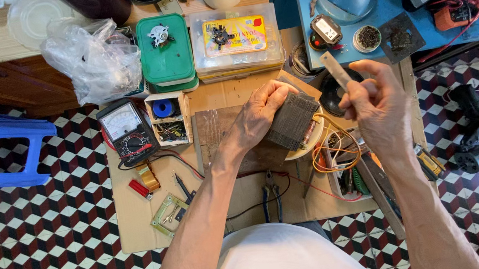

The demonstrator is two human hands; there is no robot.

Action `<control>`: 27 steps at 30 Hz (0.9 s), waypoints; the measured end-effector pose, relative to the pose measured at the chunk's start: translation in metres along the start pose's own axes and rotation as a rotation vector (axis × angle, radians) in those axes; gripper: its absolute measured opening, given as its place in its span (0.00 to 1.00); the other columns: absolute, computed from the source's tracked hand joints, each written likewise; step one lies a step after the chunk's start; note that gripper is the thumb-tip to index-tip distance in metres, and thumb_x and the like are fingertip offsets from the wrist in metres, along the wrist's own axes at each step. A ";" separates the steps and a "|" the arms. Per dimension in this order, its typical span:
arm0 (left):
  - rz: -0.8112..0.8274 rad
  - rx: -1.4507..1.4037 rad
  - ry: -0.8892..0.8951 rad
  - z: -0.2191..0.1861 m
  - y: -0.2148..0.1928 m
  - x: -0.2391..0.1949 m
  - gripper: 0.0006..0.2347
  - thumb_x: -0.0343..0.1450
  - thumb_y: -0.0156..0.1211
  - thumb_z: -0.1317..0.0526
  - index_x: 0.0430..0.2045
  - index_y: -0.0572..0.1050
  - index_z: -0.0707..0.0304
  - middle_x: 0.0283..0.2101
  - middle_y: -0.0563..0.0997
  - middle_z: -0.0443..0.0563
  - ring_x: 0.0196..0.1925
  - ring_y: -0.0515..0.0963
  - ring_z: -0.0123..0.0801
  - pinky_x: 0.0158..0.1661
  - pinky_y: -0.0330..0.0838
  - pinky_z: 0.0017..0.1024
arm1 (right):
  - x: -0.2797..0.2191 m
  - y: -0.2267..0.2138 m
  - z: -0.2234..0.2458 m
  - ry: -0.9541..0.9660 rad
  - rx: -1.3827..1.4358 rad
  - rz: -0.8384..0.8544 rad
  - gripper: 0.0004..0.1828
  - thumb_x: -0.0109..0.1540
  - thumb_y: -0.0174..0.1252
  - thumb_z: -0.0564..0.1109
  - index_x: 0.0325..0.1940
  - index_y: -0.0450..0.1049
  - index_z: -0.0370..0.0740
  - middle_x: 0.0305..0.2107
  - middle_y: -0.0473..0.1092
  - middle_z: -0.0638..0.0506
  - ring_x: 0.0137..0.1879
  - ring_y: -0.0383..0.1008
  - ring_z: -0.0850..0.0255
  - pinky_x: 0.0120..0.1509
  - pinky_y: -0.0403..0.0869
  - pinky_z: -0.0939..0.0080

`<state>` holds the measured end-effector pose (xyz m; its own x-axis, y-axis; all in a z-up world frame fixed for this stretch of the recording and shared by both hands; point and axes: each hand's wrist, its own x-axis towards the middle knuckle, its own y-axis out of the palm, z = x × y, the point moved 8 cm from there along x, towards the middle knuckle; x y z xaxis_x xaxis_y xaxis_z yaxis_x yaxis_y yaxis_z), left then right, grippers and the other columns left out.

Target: The person uses a small flashlight to inspect a stack of laminated metal sheets with copper windings, then uses pliers to bend and adjust the edges of the sheets. The person continues to manipulate the stack, aligning and pressing the sheets together.

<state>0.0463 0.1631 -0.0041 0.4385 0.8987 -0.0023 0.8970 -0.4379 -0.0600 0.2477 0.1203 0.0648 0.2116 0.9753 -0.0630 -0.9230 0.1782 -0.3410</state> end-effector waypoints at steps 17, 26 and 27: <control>0.000 -0.181 0.096 0.023 0.004 0.006 0.15 0.79 0.47 0.52 0.42 0.78 0.64 0.39 0.82 0.46 0.45 0.78 0.25 0.49 0.73 0.26 | -0.056 0.037 0.089 -0.367 -0.408 0.037 0.11 0.74 0.53 0.45 0.52 0.69 0.32 0.35 0.77 0.46 0.41 0.78 0.64 0.47 0.75 0.63; -0.039 -0.307 0.082 0.040 0.006 0.014 0.14 0.78 0.52 0.54 0.50 0.73 0.65 0.44 0.81 0.49 0.47 0.78 0.26 0.51 0.74 0.27 | -0.056 0.046 0.080 -0.332 -0.457 0.032 0.09 0.72 0.54 0.44 0.53 0.69 0.37 0.32 0.75 0.44 0.38 0.78 0.58 0.44 0.74 0.58; -0.062 -0.277 0.071 0.041 0.004 0.013 0.14 0.78 0.53 0.54 0.51 0.73 0.66 0.44 0.81 0.50 0.47 0.78 0.26 0.50 0.74 0.27 | -0.055 0.047 0.079 -0.336 -0.446 0.039 0.09 0.72 0.54 0.44 0.53 0.69 0.36 0.32 0.75 0.44 0.38 0.78 0.58 0.45 0.74 0.58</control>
<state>0.0539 0.1742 -0.0453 0.3768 0.9241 0.0637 0.8985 -0.3813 0.2175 0.1676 0.0850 0.1267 -0.0014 0.9809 0.1943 -0.6870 0.1403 -0.7130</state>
